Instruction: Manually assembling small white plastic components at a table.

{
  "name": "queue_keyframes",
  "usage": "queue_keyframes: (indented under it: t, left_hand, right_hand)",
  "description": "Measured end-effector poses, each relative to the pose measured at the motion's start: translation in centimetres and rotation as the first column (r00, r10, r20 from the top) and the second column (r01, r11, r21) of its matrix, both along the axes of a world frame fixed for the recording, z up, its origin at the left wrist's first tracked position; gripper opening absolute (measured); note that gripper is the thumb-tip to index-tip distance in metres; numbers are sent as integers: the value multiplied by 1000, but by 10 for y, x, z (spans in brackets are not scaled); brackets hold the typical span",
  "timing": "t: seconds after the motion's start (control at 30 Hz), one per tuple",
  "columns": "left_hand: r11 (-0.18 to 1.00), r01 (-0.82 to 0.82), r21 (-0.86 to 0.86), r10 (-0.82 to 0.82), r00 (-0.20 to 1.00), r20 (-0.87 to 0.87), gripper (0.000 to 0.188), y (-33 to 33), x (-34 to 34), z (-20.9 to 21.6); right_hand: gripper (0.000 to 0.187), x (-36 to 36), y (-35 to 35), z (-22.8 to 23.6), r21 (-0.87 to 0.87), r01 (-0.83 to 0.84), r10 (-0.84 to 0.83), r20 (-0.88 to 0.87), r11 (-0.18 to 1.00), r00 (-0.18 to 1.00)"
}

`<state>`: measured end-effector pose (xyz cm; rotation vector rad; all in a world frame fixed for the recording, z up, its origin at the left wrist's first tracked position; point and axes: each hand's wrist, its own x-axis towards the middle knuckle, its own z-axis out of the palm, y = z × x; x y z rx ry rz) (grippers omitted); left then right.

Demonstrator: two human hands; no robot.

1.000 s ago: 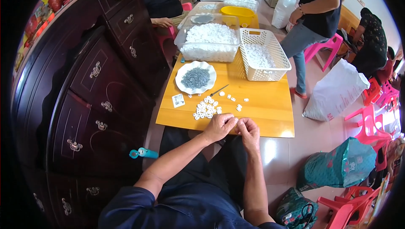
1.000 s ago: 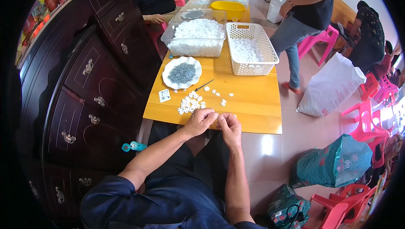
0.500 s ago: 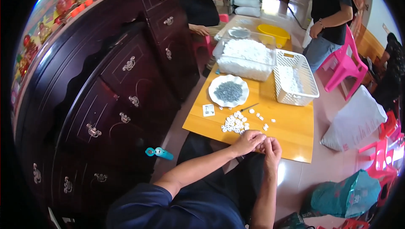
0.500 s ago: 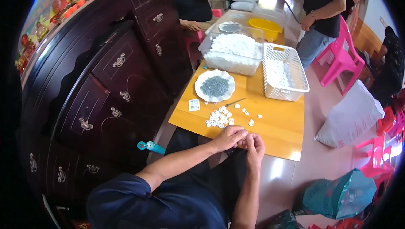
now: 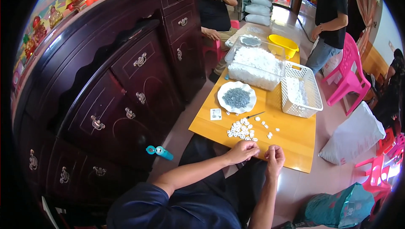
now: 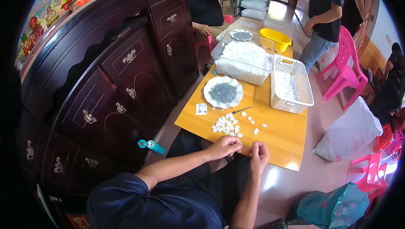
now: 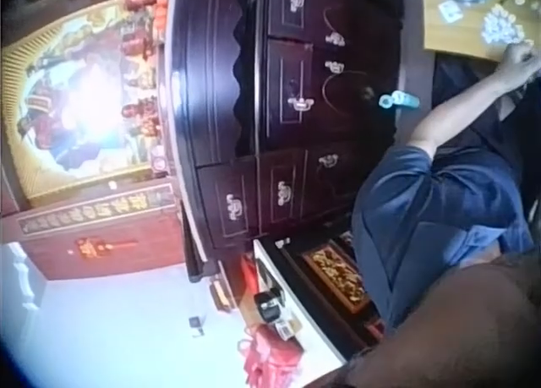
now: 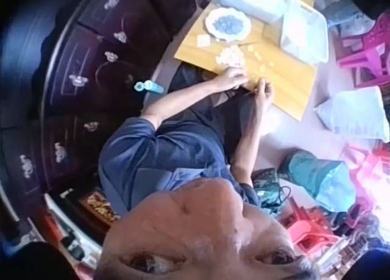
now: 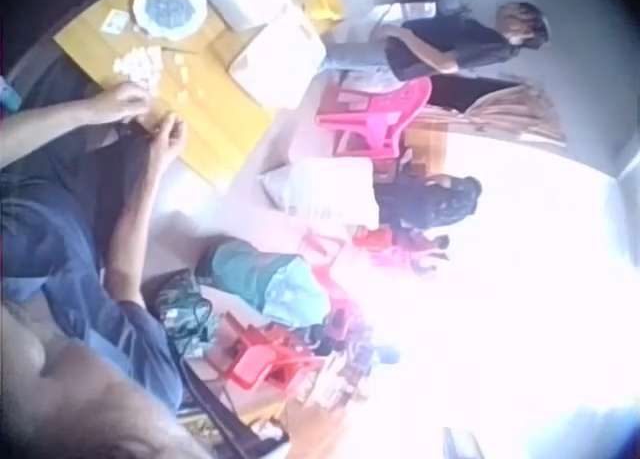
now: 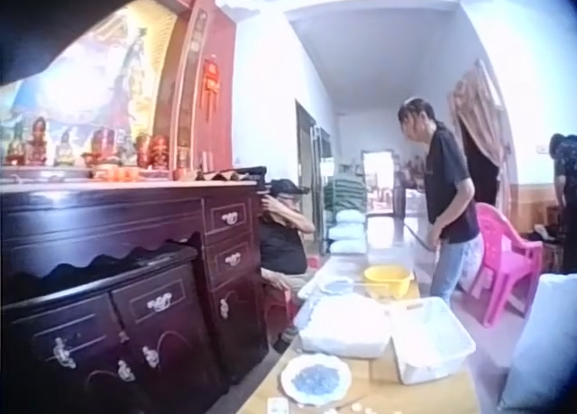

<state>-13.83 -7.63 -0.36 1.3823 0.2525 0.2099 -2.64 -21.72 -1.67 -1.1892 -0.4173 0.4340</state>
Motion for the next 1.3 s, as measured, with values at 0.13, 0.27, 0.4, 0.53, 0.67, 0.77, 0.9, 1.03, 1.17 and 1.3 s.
queue_keyframes:
  t: [0.13, 0.27, 0.4, 0.53, 0.67, 0.77, 0.9, 1.03, 1.17, 1.3]
  left_hand:
    - [999, 12, 30, -13, 1000, 26, 14, 8, -25, 0]
    - [997, 25, 78, -26, 1000, 15, 11, 15, -46, 1]
    - [997, -17, 70, 13, 998, 53, 7, 14, -61, -11]
    - [973, 1, 230, -19, 997, 75, 8, 13, -68, -16]
    - [974, -30, 224, 11, 996, 88, 9, 12, -68, -10]
    - [972, -52, 230, 34, 996, 81, 9, 13, -70, -8]
    - [968, -65, 243, 44, 995, 90, 8, 15, -69, -16]
    - [973, -70, 218, 52, 995, 88, 8, 16, -67, -19]
    - [984, -50, 172, 43, 998, 47, 8, 15, -62, -22]
    - [990, -61, 126, 50, 995, 92, 7, 10, -54, -22]
  right_hand:
    - [15, 0, 2, 2, -281, 60, -2, 204, 958, 979]
    - [18, -1, 11, 18, -575, 272, 109, 541, 772, 834]
    - [18, 9, 46, 24, -586, 361, 171, 662, 725, 730]
    - [16, 14, 64, 23, -596, 398, 209, 700, 697, 683]
    - [18, 16, 71, 20, -623, 466, 268, 735, 628, 623]
    - [19, 17, 71, 17, -647, 485, 294, 730, 589, 617]
    - [17, 18, 61, 18, -613, 446, 207, 710, 653, 673]
    - [18, 14, 36, 19, -508, 355, -8, 564, 784, 825]
    - [23, -5, 11, 8, -441, 226, -102, 287, 869, 953]
    - [21, -27, 3, -2, -321, 72, -32, 128, 944, 991]
